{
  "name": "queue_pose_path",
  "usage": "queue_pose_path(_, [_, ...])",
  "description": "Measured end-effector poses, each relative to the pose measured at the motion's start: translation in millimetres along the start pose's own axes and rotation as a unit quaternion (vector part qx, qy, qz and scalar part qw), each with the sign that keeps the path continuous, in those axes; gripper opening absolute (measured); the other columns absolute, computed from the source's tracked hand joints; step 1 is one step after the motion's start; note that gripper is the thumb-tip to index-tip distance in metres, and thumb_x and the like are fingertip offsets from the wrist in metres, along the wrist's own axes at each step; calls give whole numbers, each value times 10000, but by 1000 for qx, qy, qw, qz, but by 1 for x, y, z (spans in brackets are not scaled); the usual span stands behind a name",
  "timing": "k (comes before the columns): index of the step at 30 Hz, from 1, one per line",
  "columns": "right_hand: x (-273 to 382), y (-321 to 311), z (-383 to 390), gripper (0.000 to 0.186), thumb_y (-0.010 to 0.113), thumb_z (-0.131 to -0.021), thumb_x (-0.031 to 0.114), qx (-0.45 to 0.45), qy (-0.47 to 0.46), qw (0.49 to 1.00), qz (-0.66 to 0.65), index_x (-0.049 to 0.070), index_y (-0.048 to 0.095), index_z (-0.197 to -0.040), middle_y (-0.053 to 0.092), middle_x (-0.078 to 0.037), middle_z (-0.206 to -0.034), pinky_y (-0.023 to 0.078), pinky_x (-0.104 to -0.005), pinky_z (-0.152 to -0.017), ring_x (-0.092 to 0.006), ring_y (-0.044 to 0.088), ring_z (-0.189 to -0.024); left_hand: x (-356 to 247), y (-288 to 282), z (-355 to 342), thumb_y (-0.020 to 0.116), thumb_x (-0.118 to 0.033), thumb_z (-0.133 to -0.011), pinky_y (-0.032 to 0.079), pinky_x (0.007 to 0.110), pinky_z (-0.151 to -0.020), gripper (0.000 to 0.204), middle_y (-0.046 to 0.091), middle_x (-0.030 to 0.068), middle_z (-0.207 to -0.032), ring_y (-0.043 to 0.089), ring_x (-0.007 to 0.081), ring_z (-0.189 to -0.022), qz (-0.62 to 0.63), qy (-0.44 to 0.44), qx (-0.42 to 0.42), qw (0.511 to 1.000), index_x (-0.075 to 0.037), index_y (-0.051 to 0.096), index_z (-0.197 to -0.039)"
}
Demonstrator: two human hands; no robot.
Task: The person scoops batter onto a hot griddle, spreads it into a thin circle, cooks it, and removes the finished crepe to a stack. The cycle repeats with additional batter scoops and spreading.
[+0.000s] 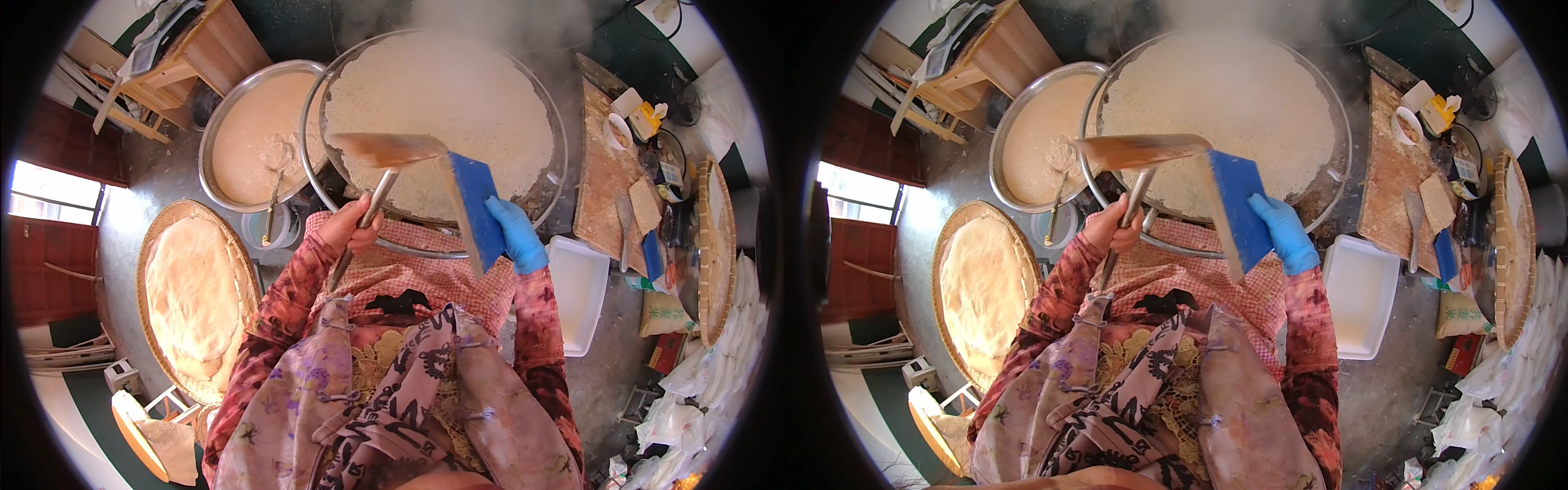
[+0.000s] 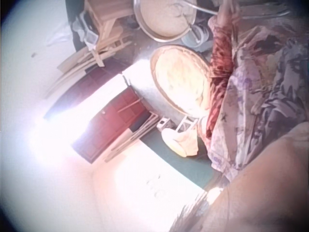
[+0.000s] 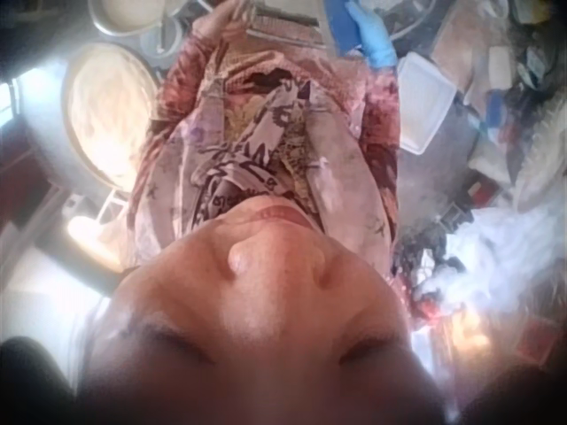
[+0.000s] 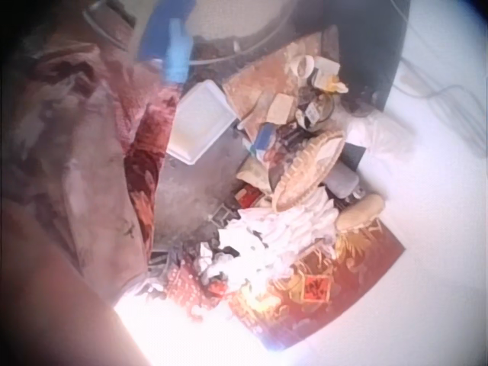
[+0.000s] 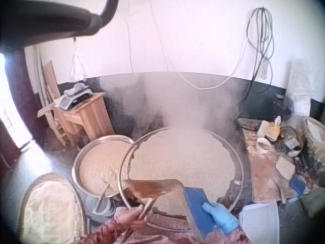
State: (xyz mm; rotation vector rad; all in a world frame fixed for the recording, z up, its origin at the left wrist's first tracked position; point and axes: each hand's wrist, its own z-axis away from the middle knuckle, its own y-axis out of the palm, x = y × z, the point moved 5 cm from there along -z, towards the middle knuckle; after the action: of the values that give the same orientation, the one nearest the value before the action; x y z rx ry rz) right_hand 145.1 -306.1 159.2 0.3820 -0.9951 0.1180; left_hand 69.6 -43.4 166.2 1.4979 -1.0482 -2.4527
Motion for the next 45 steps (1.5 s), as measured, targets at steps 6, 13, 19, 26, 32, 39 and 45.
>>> queue_pose_path(6, [53, -13, 48, 401, 611, -833, 287, -52, -136, 989, -36, -25, 554, -1079, 618, -35, -908, 462, -234, -751, -111, 567, -800, -3, 3, -10, 338, -456, -943, 266, 215, -359, 450, 314, -55, -502, 295, 56, -382, -68, -42, -154, 985, -62, 499, -798])
queue_pose_path(13, [118, -49, 94, 358, 702, -736, 141, -217, -246, 897, 297, -6, 582, -1040, 626, -90, -950, 475, -276, -740, -159, 597, -831, -20, 35, -40, 409, -334, -950, 281, 188, -400, 283, 341, -70, -598, 301, 30, -453, -2, -66, -105, 992, -56, 460, -967])
queue_pose_path(19, [160, -33, 97, 231, 678, -739, 143, -293, -428, 637, 571, 50, 609, -939, 543, -135, -783, 446, -377, -645, -313, 548, -722, -27, 75, -101, 425, -333, -944, 276, 186, -398, 276, 347, -75, -603, 294, 23, -456, 29, -100, -51, 993, -59, 459, -951])
queue_pose_path(26, [133, -62, 67, 173, 627, -743, 93, -255, -418, 610, 623, 87, 617, -916, 529, -117, -760, 443, -392, -620, -309, 550, -719, -26, 102, -150, 408, -326, -948, 273, 180, -392, 269, 322, -88, -597, 284, 20, -449, 104, -130, 8, 986, -64, 469, -957])
queue_pose_path(32, [92, -115, 11, 187, 602, -751, 100, -220, -381, 556, 705, 132, 625, -934, 543, -102, -760, 447, -397, -623, -306, 556, -730, -43, 97, -140, 371, -298, -962, 261, 174, -359, 255, 300, -89, -591, 264, 17, -425, 160, -92, 63, 981, -67, 478, -983])
queue_pose_path(39, [37, -90, 16, 233, 498, -790, 58, -179, -355, 576, 715, 90, 604, -996, 545, -107, -763, 436, -397, -632, -294, 536, -722, -43, 45, -79, 386, -311, -959, 280, 182, -372, 272, 310, -78, -586, 281, 19, -424, 101, -37, -47, 993, -55, 475, -980])
queue_pose_path(45, [19, -52, 41, 217, 478, -800, 66, -118, -306, 623, 710, 59, 591, -985, 531, -129, -814, 431, -421, -634, -314, 535, -741, -31, 12, -28, 373, -299, -965, 266, 185, -373, 284, 314, -62, -585, 280, 30, -428, 111, 5, -113, 987, -42, 492, -989])
